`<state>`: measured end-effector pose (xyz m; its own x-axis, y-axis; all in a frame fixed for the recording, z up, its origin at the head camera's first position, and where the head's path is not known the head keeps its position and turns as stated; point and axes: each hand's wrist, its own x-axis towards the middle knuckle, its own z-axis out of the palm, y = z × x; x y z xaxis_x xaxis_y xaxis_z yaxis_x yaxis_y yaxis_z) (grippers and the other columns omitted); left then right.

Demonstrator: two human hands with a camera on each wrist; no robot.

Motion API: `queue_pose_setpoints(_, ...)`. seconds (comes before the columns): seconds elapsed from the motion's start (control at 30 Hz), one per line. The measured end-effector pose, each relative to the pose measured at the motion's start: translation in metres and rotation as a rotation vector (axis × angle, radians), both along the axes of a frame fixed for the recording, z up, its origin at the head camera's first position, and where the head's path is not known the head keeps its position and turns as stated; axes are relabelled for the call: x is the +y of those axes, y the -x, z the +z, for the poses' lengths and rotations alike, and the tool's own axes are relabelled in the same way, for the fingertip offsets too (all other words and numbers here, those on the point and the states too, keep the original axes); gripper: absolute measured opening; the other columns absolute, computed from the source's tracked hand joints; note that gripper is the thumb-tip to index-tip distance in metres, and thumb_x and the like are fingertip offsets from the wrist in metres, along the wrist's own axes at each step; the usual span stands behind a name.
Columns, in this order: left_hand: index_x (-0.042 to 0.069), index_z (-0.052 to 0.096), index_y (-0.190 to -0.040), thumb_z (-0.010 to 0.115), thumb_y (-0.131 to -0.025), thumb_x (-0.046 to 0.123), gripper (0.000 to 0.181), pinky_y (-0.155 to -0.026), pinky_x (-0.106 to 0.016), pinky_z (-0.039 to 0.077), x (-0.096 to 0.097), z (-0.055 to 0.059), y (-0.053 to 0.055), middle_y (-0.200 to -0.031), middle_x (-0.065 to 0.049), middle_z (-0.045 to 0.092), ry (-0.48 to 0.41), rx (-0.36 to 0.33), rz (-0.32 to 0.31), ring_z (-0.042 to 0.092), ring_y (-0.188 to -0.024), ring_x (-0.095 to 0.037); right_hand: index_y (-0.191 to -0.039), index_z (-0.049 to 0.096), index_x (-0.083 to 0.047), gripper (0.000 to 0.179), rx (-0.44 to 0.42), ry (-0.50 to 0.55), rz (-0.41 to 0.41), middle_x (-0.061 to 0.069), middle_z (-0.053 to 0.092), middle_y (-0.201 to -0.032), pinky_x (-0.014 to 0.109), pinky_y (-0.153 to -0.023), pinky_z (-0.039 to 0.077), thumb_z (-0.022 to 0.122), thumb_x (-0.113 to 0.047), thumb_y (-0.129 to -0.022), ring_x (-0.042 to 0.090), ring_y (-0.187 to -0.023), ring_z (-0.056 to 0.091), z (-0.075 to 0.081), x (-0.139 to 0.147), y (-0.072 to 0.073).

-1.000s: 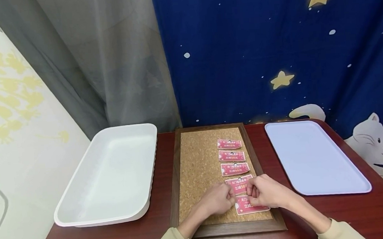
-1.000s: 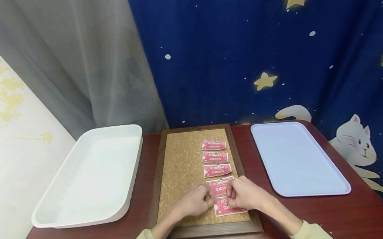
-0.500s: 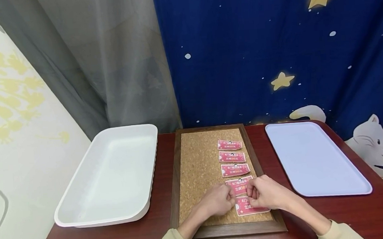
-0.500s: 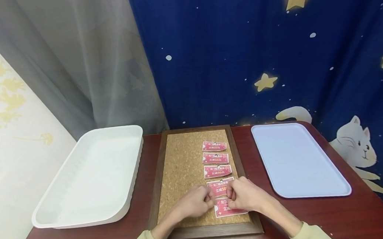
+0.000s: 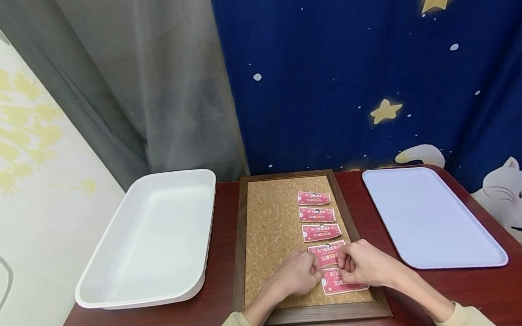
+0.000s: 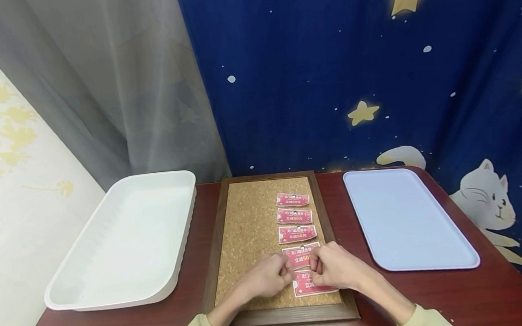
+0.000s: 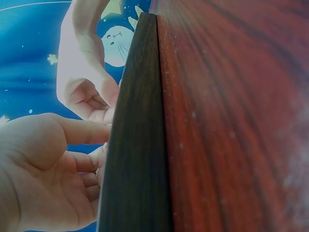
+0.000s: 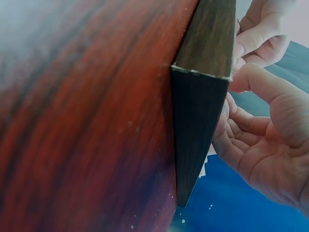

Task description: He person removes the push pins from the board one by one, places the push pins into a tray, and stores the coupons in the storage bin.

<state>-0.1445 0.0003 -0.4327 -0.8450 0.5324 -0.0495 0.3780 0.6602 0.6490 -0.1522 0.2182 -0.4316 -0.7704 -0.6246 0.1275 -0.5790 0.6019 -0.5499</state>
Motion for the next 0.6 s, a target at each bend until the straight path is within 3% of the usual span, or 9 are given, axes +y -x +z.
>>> queue_pose_setpoints(0.3, 0.011, 0.065, -0.077, 0.071, -0.086, 0.006, 0.011, -0.06, -0.022, 0.041, 0.0003, 0.0004, -0.0007, -0.071, 0.008, 0.052, 0.024, 0.03, -0.002, 0.046, -0.063, -0.005, -0.073, 0.059, -0.016, 0.02, 0.012, 0.02, 0.003, -0.017, 0.054, -0.064, 0.018, -0.053, 0.048, 0.073, -0.001, -0.073, -0.006, -0.059, 0.05, -0.0015, 0.0007, -0.0008)
queue_pose_setpoints(0.6, 0.01, 0.064, -0.078, 0.07, -0.087, 0.003, 0.012, -0.057, -0.021, 0.042, -0.0001, 0.0005, -0.0001, -0.069, 0.007, 0.053, -0.005, -0.033, 0.004, 0.046, -0.06, -0.007, -0.078, 0.062, -0.013, 0.017, -0.078, 0.087, -0.016, -0.015, 0.057, -0.068, 0.021, -0.057, 0.052, 0.073, 0.0, -0.077, -0.003, -0.063, 0.056, 0.0057, 0.0079, -0.004)
